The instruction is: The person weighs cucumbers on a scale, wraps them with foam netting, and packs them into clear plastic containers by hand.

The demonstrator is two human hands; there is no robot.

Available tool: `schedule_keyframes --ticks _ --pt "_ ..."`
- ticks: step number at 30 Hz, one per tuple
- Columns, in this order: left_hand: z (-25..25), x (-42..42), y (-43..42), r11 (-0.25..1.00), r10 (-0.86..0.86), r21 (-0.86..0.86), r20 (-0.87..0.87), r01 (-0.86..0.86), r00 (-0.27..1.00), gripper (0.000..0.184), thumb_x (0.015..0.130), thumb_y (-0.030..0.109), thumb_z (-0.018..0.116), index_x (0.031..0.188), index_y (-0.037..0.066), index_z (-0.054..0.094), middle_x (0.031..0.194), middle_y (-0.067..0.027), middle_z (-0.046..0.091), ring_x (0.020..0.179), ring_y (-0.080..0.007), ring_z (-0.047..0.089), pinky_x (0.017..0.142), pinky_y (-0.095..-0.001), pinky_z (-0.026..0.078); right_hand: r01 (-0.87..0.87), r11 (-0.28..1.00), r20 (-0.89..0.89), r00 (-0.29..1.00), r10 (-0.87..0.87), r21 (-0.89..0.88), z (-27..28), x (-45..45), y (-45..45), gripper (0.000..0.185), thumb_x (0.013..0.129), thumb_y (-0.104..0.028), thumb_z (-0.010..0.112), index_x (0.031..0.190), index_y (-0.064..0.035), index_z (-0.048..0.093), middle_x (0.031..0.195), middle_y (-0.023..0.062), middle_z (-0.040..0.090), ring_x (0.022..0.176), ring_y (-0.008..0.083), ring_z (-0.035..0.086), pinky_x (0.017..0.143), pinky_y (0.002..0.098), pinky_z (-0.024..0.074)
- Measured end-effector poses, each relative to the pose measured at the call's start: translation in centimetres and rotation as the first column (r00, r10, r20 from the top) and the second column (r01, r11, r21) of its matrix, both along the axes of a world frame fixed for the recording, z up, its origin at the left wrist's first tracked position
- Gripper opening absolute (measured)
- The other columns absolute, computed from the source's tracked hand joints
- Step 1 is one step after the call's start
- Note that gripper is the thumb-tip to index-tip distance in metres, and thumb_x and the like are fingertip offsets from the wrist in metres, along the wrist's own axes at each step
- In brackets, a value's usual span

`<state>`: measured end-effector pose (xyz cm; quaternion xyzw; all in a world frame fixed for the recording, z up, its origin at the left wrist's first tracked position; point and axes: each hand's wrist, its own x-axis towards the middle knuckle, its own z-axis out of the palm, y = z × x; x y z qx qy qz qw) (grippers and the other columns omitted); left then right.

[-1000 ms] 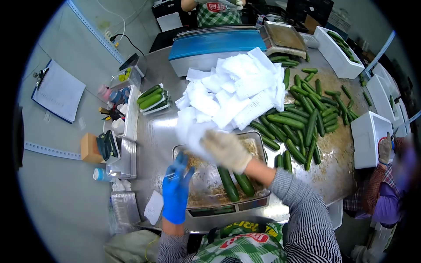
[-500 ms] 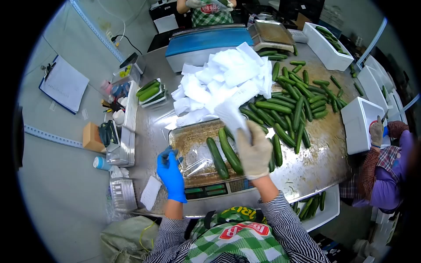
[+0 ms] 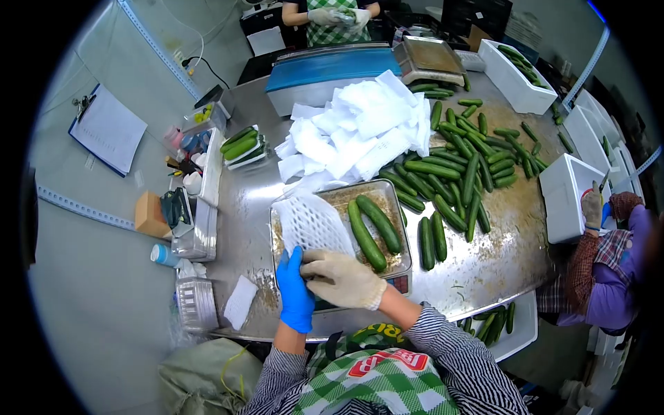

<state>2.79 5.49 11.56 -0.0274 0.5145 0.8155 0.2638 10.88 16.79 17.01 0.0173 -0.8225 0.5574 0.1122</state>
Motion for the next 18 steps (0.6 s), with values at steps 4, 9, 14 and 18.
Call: schedule_keyframes --ticks 4,9,14,18 --pt "0.2 0.2 -0.4 0.998 -0.02 -0.058 -0.089 0.015 0.996 0.037 0.095 0.013 0.056 0.128 -0.006 0.055 0.119 -0.0121 0.064 0.106 -0.0185 0.061 0.094 -0.032 0.048 0.748 0.632 -0.455 0.643 -0.615 0.202 0.3 0.7 1.3 0.036 0.078 -0.008 0.073 0.112 -0.0003 0.064 0.108 0.0193 0.066 0.097 0.0316 0.066 0.087 0.04 0.0509" --pt "0.8 1.3 -1.4 0.964 -0.147 -0.25 -0.21 0.093 0.967 0.05 0.094 0.008 0.056 0.14 -0.006 0.043 0.134 -0.0154 0.053 0.12 -0.0208 0.054 0.1 -0.0324 0.044 0.495 0.868 0.192 0.857 -0.478 -0.049 -3.2 1.4 2.6 0.046 0.097 -0.029 0.054 0.124 0.0081 0.055 0.101 0.0325 0.064 0.097 0.0419 0.065 0.085 0.0442 0.049" --pt "3.3 1.9 -4.1 0.583 -0.556 -0.498 -0.821 -0.642 0.132 0.063 0.084 0.005 0.067 0.142 -0.002 0.042 0.147 -0.0254 0.039 0.13 -0.0333 0.049 0.106 -0.0414 0.039 0.273 0.959 0.413 0.866 -0.282 0.081 -1.6 2.8 4.5 0.045 0.096 -0.031 0.055 0.125 0.0039 0.056 0.099 0.032 0.064 0.092 0.0428 0.066 0.082 0.0445 0.0511" --pt "4.6 0.0 -6.8 0.371 -0.883 -0.929 -0.344 -0.024 -0.318 0.054 0.082 0.003 0.059 0.135 0.004 0.052 0.141 -0.0182 0.05 0.13 -0.031 0.05 0.103 -0.0418 0.04 0.079 0.995 0.498 0.862 -0.095 0.054 -0.2 3.2 5.4 0.049 0.096 -0.033 0.055 0.133 -0.0005 0.055 0.103 0.0287 0.067 0.095 0.0387 0.068 0.085 0.0404 0.052"
